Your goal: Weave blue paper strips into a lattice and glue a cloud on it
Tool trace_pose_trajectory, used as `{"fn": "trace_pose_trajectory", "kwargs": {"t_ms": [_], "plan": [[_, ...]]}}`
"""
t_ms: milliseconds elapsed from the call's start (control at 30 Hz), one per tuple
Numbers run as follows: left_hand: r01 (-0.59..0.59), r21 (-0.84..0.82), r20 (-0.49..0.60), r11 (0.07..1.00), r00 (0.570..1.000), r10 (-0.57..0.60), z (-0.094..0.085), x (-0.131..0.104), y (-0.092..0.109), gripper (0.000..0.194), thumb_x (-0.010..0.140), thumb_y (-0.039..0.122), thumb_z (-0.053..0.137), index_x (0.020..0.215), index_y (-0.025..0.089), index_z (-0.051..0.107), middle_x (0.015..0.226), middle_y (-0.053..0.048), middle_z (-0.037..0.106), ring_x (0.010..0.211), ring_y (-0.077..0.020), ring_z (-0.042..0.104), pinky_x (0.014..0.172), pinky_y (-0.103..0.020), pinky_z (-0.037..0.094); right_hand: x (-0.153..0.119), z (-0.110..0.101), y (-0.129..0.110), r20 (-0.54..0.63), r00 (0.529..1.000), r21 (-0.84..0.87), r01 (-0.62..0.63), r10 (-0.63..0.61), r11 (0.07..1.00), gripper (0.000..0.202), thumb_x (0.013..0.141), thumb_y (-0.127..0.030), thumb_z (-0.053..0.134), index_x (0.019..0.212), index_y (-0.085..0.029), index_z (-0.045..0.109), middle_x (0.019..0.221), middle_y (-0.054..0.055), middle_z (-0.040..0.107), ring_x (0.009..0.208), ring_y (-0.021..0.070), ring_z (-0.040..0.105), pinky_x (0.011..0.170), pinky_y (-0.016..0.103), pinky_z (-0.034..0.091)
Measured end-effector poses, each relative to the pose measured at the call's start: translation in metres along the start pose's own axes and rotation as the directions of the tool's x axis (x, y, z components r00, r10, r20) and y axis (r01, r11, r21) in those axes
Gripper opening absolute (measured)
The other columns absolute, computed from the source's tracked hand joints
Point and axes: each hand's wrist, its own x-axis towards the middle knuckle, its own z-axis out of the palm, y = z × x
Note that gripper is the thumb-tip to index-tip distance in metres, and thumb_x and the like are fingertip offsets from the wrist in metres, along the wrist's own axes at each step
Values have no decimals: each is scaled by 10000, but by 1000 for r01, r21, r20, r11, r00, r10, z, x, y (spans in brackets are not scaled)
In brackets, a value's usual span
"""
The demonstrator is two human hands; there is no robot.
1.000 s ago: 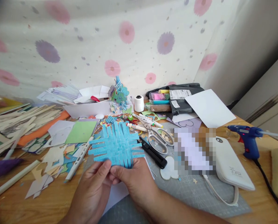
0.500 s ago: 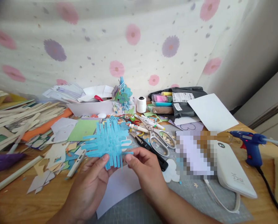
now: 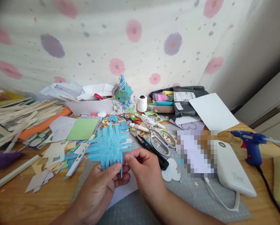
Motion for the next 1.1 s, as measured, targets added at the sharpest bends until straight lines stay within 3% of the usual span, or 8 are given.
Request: {"fn": "trace_pose_trajectory", "kwargs": {"t_ms": [500,633,800,1100], "plan": [[-1,59,-23,998,1000,3,1,-1,2,201,614,284,856,743,170,752,660,-41,711,619,-153,638,564,-252,538,-1,-2,4,-95,995,12,9,-8,1000,259,667,-337,806,567,-177,628,528,-41,595,511,92,498,540,227,393],[-21,59,-17,998,1000,22,1,0,1,226,624,294,852,788,173,754,687,-45,714,629,-152,635,576,-255,538,-2,0,6,-38,999,83,1,2,997,260,682,-352,801,600,-176,628,538,-38,603,490,90,512,511,223,406],[-41,87,-10,995,999,42,1,1,1,249,632,317,846,822,184,756,746,-44,717,665,-150,622,594,-257,534,-2,4,9,93,993,165,-93,79,982,250,676,-354,805,677,-161,645,472,-50,564,416,85,494,455,216,406],[-96,161,10,982,995,95,2,0,-2,221,677,287,808,862,192,732,726,-35,708,638,-158,612,593,-282,528,-4,6,10,19,990,264,-137,137,955,251,632,-313,812,613,-166,609,469,-50,526,412,81,448,399,197,361]]}}
